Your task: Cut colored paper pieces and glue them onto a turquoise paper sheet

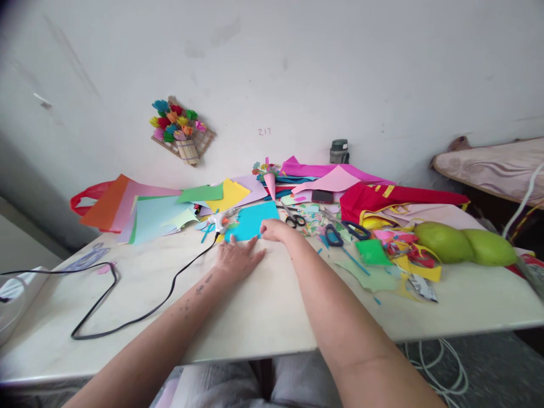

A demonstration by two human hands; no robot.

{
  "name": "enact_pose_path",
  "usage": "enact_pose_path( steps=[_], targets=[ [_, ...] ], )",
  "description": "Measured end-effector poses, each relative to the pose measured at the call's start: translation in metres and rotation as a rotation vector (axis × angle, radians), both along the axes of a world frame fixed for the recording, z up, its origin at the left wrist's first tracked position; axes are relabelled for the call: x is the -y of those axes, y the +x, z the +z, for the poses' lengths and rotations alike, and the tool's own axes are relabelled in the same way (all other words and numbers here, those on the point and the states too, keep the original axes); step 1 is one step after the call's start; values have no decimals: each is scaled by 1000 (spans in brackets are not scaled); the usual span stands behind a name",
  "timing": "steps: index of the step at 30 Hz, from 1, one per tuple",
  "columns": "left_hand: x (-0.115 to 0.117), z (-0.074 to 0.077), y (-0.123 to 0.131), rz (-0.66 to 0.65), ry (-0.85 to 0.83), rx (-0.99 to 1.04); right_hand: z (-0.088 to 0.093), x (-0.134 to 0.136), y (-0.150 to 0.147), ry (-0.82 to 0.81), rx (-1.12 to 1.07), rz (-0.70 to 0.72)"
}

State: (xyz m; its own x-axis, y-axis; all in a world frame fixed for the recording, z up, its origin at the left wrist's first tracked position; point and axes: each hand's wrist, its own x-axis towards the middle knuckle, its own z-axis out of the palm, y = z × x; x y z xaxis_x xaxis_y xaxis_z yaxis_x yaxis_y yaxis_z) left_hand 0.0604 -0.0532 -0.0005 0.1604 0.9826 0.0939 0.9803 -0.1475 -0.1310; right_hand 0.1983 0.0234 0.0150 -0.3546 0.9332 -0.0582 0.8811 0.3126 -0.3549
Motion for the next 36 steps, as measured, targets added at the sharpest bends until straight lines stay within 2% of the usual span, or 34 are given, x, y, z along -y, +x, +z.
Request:
enact_pose_path(
  steps=[9, 17, 24, 26, 29, 32, 36],
  targets=[
    [0, -2, -2, 28, 72, -2, 1, 3, 1, 9, -18, -3],
    [3, 4, 1, 135, 23, -62, 4, 6, 1, 3, -25, -30],
    [3, 2, 0, 158, 4, 31, 3, 6, 1, 25, 17, 1],
    [2, -1, -1, 132, 86, 43, 4, 7, -3, 37, 31, -16],
    [0, -6, -3, 7, 174, 44, 4, 12, -14, 81, 71, -121],
    [-4, -9, -6, -101, 88, 63, 2, 16, -23, 117, 115, -184],
    [-5, -7, -8, -103, -8, 85, 1, 15, -23, 92, 90, -191]
  ],
)
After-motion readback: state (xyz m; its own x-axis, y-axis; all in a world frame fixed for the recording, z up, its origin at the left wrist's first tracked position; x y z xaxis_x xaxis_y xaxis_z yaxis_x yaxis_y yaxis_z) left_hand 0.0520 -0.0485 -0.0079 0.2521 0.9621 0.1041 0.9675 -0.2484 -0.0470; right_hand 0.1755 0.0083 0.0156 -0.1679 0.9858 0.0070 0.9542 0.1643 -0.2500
